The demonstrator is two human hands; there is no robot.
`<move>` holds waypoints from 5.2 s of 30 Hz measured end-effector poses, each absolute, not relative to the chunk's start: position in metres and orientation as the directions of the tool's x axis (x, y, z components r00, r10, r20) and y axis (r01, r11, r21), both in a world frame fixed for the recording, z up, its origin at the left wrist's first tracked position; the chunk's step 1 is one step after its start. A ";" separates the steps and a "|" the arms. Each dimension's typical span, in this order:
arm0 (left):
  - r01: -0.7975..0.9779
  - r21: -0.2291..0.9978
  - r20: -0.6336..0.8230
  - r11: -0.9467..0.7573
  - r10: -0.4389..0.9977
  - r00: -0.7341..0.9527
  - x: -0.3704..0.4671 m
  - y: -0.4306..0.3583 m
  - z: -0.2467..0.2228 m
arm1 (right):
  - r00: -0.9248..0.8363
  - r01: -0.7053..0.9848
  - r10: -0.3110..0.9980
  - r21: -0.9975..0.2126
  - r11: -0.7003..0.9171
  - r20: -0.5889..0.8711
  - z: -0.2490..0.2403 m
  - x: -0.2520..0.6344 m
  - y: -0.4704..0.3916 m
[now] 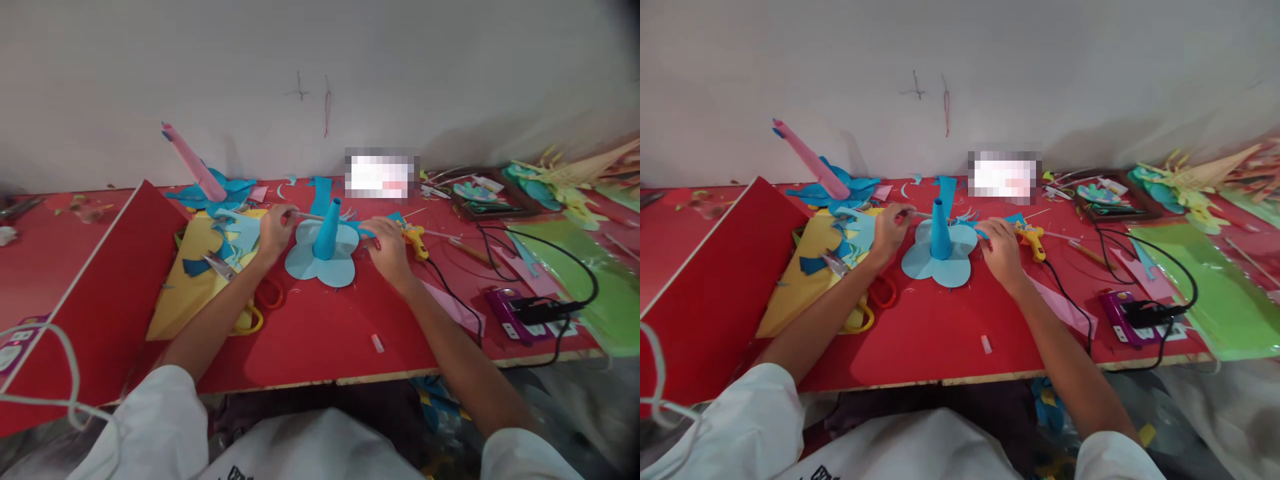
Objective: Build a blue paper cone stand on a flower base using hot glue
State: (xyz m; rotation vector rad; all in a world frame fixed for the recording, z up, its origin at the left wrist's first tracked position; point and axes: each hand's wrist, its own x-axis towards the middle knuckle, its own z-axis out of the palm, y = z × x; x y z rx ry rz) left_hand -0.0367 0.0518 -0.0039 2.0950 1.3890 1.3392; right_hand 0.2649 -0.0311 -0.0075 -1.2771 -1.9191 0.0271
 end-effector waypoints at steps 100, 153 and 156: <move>0.041 0.838 0.536 -0.544 0.807 -0.247 -0.042 -0.016 0.117 | -0.397 -0.291 0.917 -0.954 -0.074 0.050 0.016 0.167 -0.090; 0.194 0.830 0.496 -0.523 0.851 0.175 0.017 -0.038 0.121 | -0.157 0.232 0.969 -0.947 0.224 0.190 0.006 0.180 -0.094; 0.221 0.830 0.481 -0.513 0.857 0.183 0.019 -0.040 0.120 | -0.158 0.234 0.969 -0.946 0.224 0.191 0.008 0.179 -0.095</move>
